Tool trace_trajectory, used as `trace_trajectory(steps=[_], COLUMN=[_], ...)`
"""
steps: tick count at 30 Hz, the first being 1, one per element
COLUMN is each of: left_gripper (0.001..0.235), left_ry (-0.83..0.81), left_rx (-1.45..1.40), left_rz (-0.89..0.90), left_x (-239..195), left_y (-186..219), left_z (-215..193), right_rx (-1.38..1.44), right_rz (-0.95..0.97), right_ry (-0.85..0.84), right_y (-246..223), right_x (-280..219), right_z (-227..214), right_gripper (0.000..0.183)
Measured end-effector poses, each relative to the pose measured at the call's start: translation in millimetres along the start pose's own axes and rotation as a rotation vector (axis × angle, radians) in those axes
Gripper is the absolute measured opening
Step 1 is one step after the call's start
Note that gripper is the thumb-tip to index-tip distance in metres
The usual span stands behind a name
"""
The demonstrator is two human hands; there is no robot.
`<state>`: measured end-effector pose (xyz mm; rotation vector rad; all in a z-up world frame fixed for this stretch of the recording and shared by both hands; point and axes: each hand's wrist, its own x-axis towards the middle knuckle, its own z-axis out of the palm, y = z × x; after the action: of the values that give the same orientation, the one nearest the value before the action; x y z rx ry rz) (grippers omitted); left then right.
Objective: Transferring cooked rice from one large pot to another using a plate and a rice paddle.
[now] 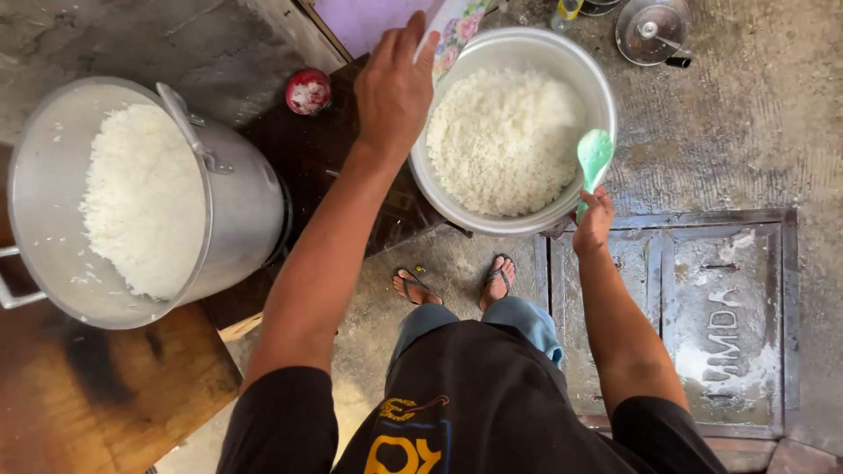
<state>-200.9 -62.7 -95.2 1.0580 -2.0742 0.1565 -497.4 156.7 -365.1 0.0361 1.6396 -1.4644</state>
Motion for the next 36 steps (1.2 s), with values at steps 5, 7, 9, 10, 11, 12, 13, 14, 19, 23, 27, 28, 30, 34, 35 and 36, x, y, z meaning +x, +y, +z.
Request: trace_trajectory(steps=[5,7,9,10,11,12,13,14,19,23,27,28,30,34,35,36], left_gripper=[0.030,0.040,0.038,0.038,0.027,0.019,0.019,0.028,0.007,0.034,0.043,0.043,0.047,0.054,0.040,0.027], left_ry=[0.113,0.184,0.335,0.353,0.379,0.407,0.431,0.470,0.446,0.140,0.085,0.085,0.083,0.026,0.038,0.046], left_rx=[-0.158,-0.210,-0.264,-0.244,-0.189,-0.126,-0.095,0.000,0.414,0.776,0.680,0.686,0.323,0.289,0.175,0.057], left_rz=[-0.306,-0.506,-1.050,-1.058,-0.871,-0.687,-0.698,-0.603,-0.524,-0.592,-0.652,-0.660,-0.846,-1.122,-1.166,-1.211], left_x=[8,3,-10,-20,-31,-45,-62,-86,-159,-195,-224,-221,-213,-207,-200,-195], left_y=[0,-21,-54,-71,-87,-101,-134,-164,-266,-324,-376,-369,-353,-339,-329,-316], left_z=[-100,-150,-208,-244,-282,-323,-342,-375,-452,-432,-388,-389,-387,-388,-387,-385], right_rx=[-0.055,-0.090,-0.015,-0.026,-0.035,-0.050,-0.068,-0.110,-0.201,-0.243,-0.350,-0.357,-0.351,-0.405,-0.363,-0.325], right_rz=[-0.001,0.029,-0.024,-0.019,0.031,0.076,0.077,0.069,-0.004,0.089,0.070,0.071,0.154,0.145,0.137,0.128], right_ry=[0.006,0.048,0.007,-0.016,0.071,0.147,0.111,0.104,-0.014,0.161,0.194,0.187,0.350,0.330,0.342,0.358], right_y=[-3,-4,0,7,14,20,22,31,36,22,20,18,11,13,13,13], right_x=[1,3,4,14,23,36,48,63,74,57,62,52,32,25,21,16], right_z=[-4,-4,-2,-7,-11,-10,-28,-32,-27,-9,-18,-10,3,8,11,10], right_gripper=[0.017,0.015,0.025,0.025,0.030,0.054,0.054,0.040,0.025,0.023,0.025,0.025,0.014,0.017,0.015,0.014])
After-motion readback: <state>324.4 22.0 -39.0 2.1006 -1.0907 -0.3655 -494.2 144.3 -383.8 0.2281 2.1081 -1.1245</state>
